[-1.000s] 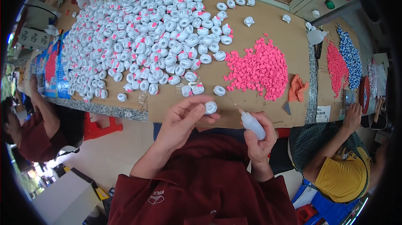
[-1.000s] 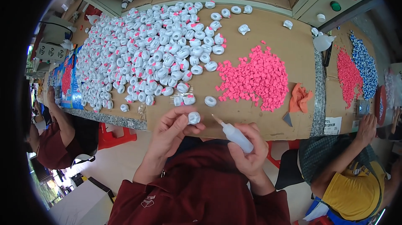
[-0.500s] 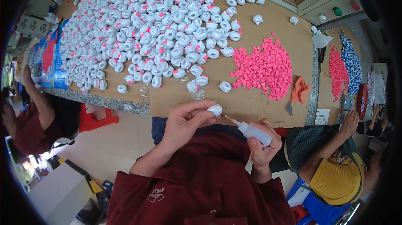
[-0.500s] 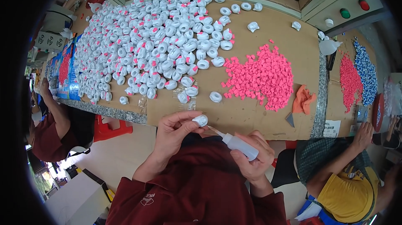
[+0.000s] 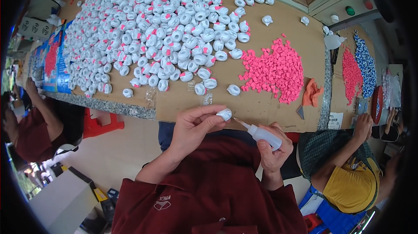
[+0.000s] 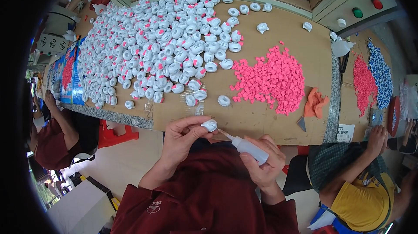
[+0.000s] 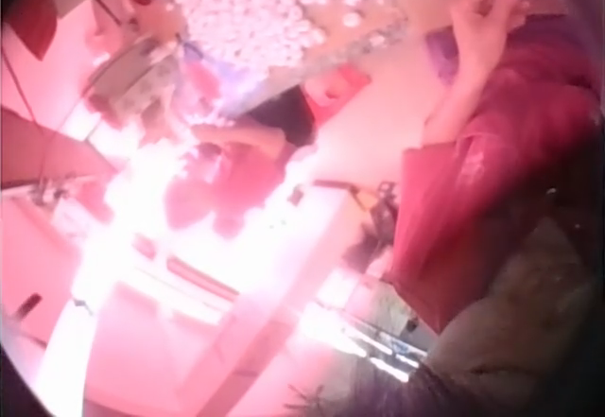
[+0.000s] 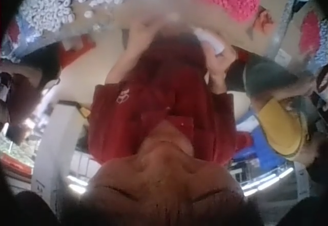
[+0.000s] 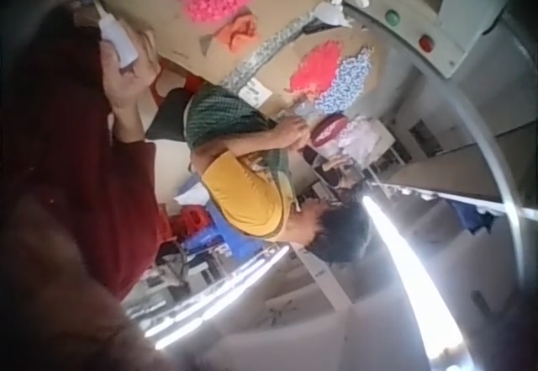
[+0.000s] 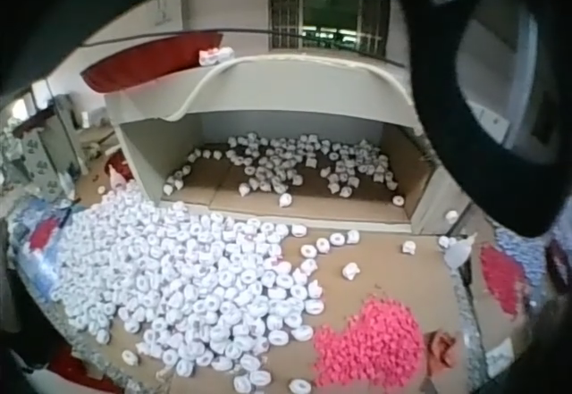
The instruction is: The person assembles toy components by applying glue from a bottle to white plastic shells and inserting pink heart pieces into them.
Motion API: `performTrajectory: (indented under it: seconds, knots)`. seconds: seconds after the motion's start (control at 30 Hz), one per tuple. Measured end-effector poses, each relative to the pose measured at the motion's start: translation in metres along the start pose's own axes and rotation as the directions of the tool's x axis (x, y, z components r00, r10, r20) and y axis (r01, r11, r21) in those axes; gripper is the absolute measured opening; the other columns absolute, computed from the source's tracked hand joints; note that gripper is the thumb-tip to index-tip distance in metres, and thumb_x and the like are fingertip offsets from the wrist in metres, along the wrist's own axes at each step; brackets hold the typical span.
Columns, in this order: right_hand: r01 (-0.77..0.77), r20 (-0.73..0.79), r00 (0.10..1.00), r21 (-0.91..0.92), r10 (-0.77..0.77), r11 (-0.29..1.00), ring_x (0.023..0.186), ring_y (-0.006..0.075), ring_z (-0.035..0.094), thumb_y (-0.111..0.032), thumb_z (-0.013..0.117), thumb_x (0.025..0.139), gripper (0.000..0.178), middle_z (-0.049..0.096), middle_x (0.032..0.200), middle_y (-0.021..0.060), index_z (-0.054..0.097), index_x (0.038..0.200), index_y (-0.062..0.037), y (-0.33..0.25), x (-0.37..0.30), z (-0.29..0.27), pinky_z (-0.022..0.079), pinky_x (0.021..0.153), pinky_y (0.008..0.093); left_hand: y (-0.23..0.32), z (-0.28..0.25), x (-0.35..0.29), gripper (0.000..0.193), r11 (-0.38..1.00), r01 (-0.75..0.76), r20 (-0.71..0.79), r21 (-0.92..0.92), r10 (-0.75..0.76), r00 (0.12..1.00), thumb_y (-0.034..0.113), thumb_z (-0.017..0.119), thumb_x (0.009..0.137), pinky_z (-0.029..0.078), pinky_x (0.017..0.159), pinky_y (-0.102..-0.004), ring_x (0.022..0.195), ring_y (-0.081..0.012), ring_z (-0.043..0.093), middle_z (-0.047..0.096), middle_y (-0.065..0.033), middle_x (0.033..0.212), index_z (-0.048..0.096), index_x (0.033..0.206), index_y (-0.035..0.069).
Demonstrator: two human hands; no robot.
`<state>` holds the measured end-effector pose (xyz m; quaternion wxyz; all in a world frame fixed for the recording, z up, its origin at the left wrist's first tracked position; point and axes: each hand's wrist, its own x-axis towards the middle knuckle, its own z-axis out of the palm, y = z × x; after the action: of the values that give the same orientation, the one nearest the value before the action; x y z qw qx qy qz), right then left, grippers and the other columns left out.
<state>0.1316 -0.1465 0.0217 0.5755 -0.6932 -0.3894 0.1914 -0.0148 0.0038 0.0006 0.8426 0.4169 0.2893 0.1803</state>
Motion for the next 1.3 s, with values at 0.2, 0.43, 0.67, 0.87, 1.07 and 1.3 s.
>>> performTrajectory:
  seconds: [0.2,0.43,0.67,0.87,1.07,1.3]
  knots:
    - [-0.055,-0.025,0.998,-0.020,0.055,0.998,0.059,0.0171,0.050,-0.014,0.071,0.068,0.032,0.060,0.069,0.0096,0.064,0.092,0.0063,0.001,0.000,-0.002,0.039,0.054,0.0262,0.001,0.000,0.002,0.027,1.000,0.010,-0.005,0.006,-0.010,1.000,0.004,0.054,0.088,0.053,0.080,-0.0279,0.089,-0.0145,0.062,0.063,-0.0113,0.101,0.055,0.114,-0.001]
    - [-0.133,-0.118,0.982,0.119,0.147,0.984,0.066,0.0141,0.051,-0.012,0.072,0.069,0.034,0.062,0.081,0.0103,0.062,0.096,0.0058,0.007,-0.003,-0.005,0.040,0.059,0.0243,0.001,-0.001,0.003,0.029,1.000,0.003,-0.006,0.030,-0.003,1.000,0.001,0.055,0.086,0.052,0.081,-0.0275,0.090,-0.0152,0.062,0.063,-0.0109,0.101,0.055,0.115,-0.001]
    - [0.027,-0.067,0.997,-0.170,-0.038,0.985,0.093,0.0240,0.055,0.003,0.064,0.070,0.032,0.059,0.101,0.0124,0.056,0.101,-0.0006,0.019,0.021,0.017,0.043,0.082,0.0320,-0.003,-0.003,-0.007,0.029,0.999,-0.010,-0.009,0.044,0.011,1.000,-0.001,0.056,0.085,0.051,0.080,-0.0266,0.089,-0.0168,0.062,0.063,-0.0121,0.101,0.055,0.115,-0.002]
    - [-0.050,-0.091,0.995,-0.136,0.038,0.989,0.092,0.0231,0.056,-0.002,0.068,0.071,0.031,0.060,0.097,0.0108,0.057,0.100,-0.0011,0.021,0.031,0.040,0.043,0.081,0.0308,-0.006,-0.005,-0.007,0.029,0.995,0.035,0.016,0.098,-0.037,0.999,0.002,0.056,0.087,0.052,0.075,-0.0259,0.086,-0.0176,0.063,0.063,-0.0116,0.098,0.053,0.115,-0.002]
    - [-0.020,-0.175,0.983,-0.435,-0.062,0.900,0.077,0.0246,0.053,-0.003,0.068,0.071,0.015,0.059,0.081,0.0086,0.062,0.085,-0.0023,0.026,0.041,0.014,0.042,0.069,0.0336,-0.004,-0.003,-0.008,0.028,0.994,0.013,0.012,0.105,-0.014,1.000,0.003,0.056,0.087,0.052,0.074,-0.0253,0.085,-0.0165,0.063,0.063,-0.0107,0.097,0.053,0.115,-0.002]
    - [0.019,-0.161,0.977,-0.589,-0.140,0.808,0.071,0.0218,0.051,-0.003,0.068,0.071,0.010,0.058,0.076,0.0043,0.065,0.080,-0.0048,0.032,0.050,0.019,0.040,0.064,0.0326,-0.007,0.002,-0.007,0.029,0.996,0.032,0.033,0.079,-0.035,0.999,0.003,0.055,0.087,0.050,0.074,-0.0244,0.086,-0.0140,0.061,0.063,-0.0090,0.098,0.052,0.116,-0.001]
